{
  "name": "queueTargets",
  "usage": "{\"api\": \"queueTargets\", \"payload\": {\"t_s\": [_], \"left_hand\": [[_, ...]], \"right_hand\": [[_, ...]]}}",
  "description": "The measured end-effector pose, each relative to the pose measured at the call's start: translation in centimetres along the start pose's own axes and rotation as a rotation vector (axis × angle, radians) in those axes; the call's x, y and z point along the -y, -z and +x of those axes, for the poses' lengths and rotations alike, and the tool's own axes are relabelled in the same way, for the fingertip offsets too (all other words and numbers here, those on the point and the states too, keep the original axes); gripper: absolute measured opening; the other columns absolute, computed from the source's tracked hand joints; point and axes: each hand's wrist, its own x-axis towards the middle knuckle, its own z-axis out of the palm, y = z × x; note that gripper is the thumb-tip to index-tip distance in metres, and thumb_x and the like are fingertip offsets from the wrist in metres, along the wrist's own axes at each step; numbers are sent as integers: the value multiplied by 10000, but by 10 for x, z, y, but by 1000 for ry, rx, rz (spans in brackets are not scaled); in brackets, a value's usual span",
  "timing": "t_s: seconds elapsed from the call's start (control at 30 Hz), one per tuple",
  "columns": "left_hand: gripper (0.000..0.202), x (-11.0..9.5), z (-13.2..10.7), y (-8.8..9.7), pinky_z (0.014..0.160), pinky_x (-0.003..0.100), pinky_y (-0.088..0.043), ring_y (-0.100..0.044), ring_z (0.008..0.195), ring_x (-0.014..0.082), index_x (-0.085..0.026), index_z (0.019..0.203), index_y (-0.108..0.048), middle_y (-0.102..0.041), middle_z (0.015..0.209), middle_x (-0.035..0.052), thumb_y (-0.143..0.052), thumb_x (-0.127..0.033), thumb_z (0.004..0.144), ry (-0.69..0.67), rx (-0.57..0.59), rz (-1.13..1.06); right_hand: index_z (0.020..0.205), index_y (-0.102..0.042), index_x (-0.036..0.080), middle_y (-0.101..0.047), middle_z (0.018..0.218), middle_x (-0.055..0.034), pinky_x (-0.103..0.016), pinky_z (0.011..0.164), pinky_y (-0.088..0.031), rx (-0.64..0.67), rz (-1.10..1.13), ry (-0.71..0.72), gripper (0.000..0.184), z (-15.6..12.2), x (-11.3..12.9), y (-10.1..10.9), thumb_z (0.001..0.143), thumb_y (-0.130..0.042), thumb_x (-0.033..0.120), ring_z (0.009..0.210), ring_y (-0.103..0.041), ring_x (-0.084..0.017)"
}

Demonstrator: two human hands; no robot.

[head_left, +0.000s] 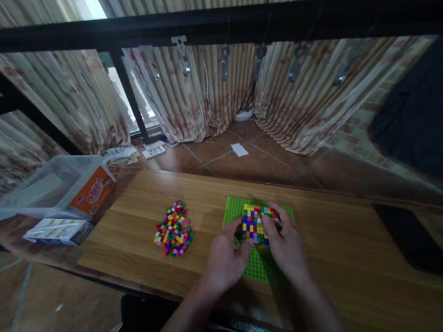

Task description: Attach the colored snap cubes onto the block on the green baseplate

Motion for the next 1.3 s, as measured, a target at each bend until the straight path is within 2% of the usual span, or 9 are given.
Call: {"api": "queueTargets", "payload": {"t_s": [0.2,0.33,0.43,0.63,0.77,0.83,0.97,1.1,1.3], "left_hand": [[471,-3,-7,15,888,366,-545,-645,1090,251,-191,1290,-565,-656,1256,116,-611,-311,837,-50,21,128],[390,-4,-9,31,867,343,-539,-676,987,222,-205,1214,-627,-717,1130,76,-616,-297,835,-82,55,156],[263,-2,-4,47,793,300,-542,-686,885,189,-201,1090,-683,-743,996,54,-572,-264,860,-99,-4,131],[243,14,24,112,830,320,-531,-677,900,197,-161,1040,-689,-731,982,87,-562,-189,834,-53,-427,300],[303,37,44,156,885,382,-518,-660,948,233,-152,1095,-691,-719,1058,115,-560,-180,823,-2,-471,550],[294,50,52,167,879,371,-521,-662,936,226,-150,1081,-699,-726,1019,114,-540,-168,834,-24,-415,591],[316,62,60,164,964,373,-486,-650,1012,215,-165,1091,-701,-725,1058,101,-478,-135,868,-77,-330,613],[361,56,62,152,1036,387,-437,-615,1116,221,-166,1093,-699,-691,1190,104,-433,-80,864,-176,-221,703],[361,48,54,151,976,343,-489,-641,1003,201,-176,931,-726,-711,1036,88,-439,-17,781,-215,-99,680]], "right_hand": [[1322,-518,167,-578,1233,-165,-509,1031,-404,-62,-170,69,549,-17,10,-15,915,-433,526,1164,-530,-310],[1332,-504,148,-572,1231,-173,-497,1029,-405,-69,-193,88,566,-24,11,-20,923,-420,529,1180,-517,-313],[1337,-500,173,-575,1238,-161,-504,1037,-395,-53,-197,103,549,-25,10,-20,927,-416,528,1182,-515,-313],[1305,-536,184,-580,1255,-162,-512,1026,-407,-43,-180,49,553,-24,10,-15,920,-400,556,1169,-545,-317],[1279,-557,205,-596,1240,-150,-498,1011,-420,-49,-165,49,538,-21,9,-13,915,-405,570,1166,-553,-311],[1268,-566,195,-600,1234,-155,-490,997,-431,-53,-170,30,553,-20,8,-13,910,-402,582,1151,-565,-311],[1256,-578,168,-596,1243,-172,-486,981,-440,-46,-178,13,589,-16,7,-13,900,-394,599,1132,-577,-314],[1234,-595,168,-608,1223,-171,-490,982,-434,-47,-183,25,565,-13,6,-14,905,-402,586,1138,-571,-314],[1211,-611,197,-618,1186,-149,-475,953,-452,-54,-170,43,522,-12,4,-13,905,-425,577,1088,-591,-295]]}}
